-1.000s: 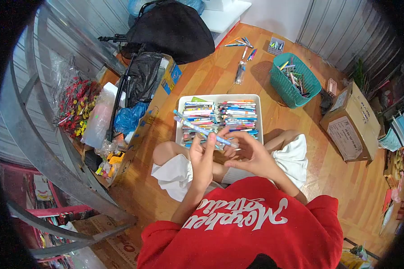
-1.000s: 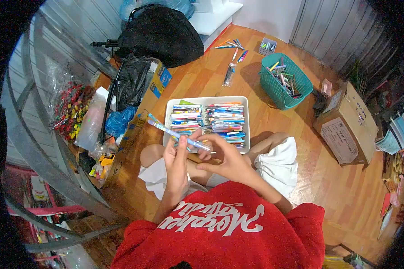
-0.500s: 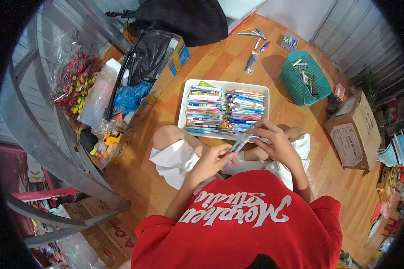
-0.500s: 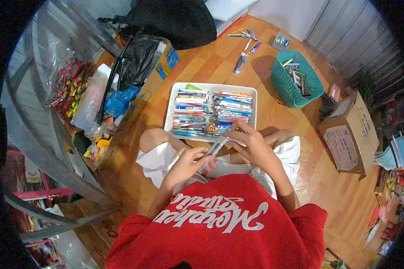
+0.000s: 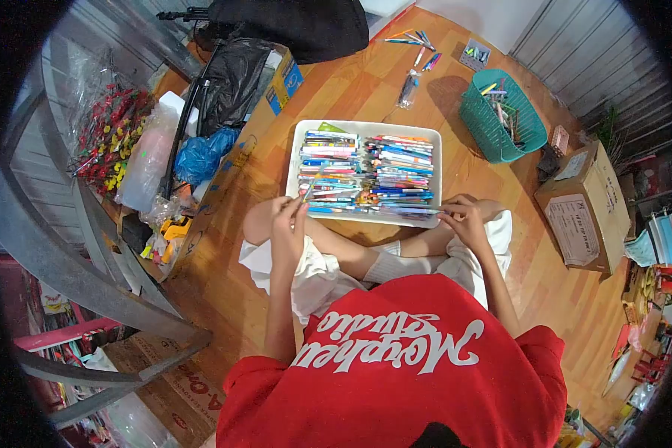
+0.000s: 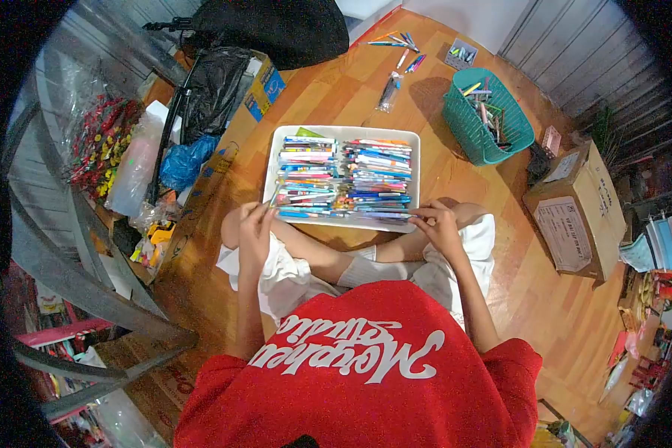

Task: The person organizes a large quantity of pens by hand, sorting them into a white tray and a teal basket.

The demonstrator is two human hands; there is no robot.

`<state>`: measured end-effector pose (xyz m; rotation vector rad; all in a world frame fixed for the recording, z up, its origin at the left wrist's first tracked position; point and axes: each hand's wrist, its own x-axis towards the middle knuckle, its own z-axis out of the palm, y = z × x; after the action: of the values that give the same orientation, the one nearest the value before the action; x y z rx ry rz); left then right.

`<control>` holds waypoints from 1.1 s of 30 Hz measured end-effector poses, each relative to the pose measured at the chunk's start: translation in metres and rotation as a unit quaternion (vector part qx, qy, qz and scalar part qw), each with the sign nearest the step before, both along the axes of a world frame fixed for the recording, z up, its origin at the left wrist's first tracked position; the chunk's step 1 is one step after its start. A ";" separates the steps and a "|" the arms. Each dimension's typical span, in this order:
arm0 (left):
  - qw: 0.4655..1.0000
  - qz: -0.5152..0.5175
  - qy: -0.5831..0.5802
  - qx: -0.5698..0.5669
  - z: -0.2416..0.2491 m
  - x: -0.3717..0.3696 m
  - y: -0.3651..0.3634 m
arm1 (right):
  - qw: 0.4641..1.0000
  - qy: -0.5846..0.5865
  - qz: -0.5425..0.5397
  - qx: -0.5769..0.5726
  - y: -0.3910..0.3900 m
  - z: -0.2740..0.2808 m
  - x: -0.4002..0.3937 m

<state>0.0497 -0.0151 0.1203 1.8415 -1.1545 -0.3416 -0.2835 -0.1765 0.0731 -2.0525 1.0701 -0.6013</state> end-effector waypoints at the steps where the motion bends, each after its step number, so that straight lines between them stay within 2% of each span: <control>1: 0.997 -0.032 -0.066 0.005 0.000 0.008 0.000 | 1.000 0.002 -0.016 0.001 -0.002 -0.017 -0.002; 3: 0.975 -0.093 -0.199 0.018 -0.003 0.027 -0.004 | 0.999 0.005 -0.045 0.003 -0.004 -0.040 -0.004; 7: 0.943 -0.246 -0.203 0.088 -0.035 0.060 -0.030 | 0.996 -0.003 -0.074 0.040 0.000 -0.039 0.000; 10: 0.898 -0.288 -0.288 0.166 -0.061 0.067 -0.056 | 0.994 -0.015 -0.090 0.055 0.002 -0.033 -0.001; 13: 0.880 -0.313 -0.308 0.179 -0.089 0.063 -0.074 | 0.993 -0.041 -0.094 0.055 0.003 -0.037 -0.008; 14: 0.870 -0.310 -0.320 0.212 -0.105 0.066 -0.081 | 0.993 -0.044 -0.091 0.065 0.005 -0.036 -0.010; 17: 0.860 -0.273 -0.343 0.261 -0.109 0.062 -0.087 | 0.992 -0.046 -0.087 0.075 0.008 -0.034 -0.014; 23: 0.866 -0.262 -0.365 0.218 -0.116 0.071 -0.074 | 0.994 -0.053 -0.064 0.070 0.005 -0.041 -0.003; 26: 0.894 -0.252 -0.280 0.244 -0.110 0.074 -0.073 | 0.997 -0.054 -0.029 0.057 0.004 -0.042 0.016; 29: 0.936 -0.174 -0.217 0.215 -0.099 0.082 -0.070 | 0.999 -0.042 0.008 0.019 0.007 -0.044 0.052; 31: 0.945 -0.109 -0.247 0.185 -0.085 0.095 -0.065 | 0.997 -0.053 0.048 -0.041 0.011 -0.050 0.077; 33: 0.950 -0.042 -0.264 0.160 -0.082 0.101 -0.057 | 0.998 -0.042 0.052 -0.011 0.015 -0.050 0.106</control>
<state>0.1509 -0.0724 0.0385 2.2536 -1.6172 -0.0801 -0.1773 -0.1613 0.0235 -2.0686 0.9073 -0.6430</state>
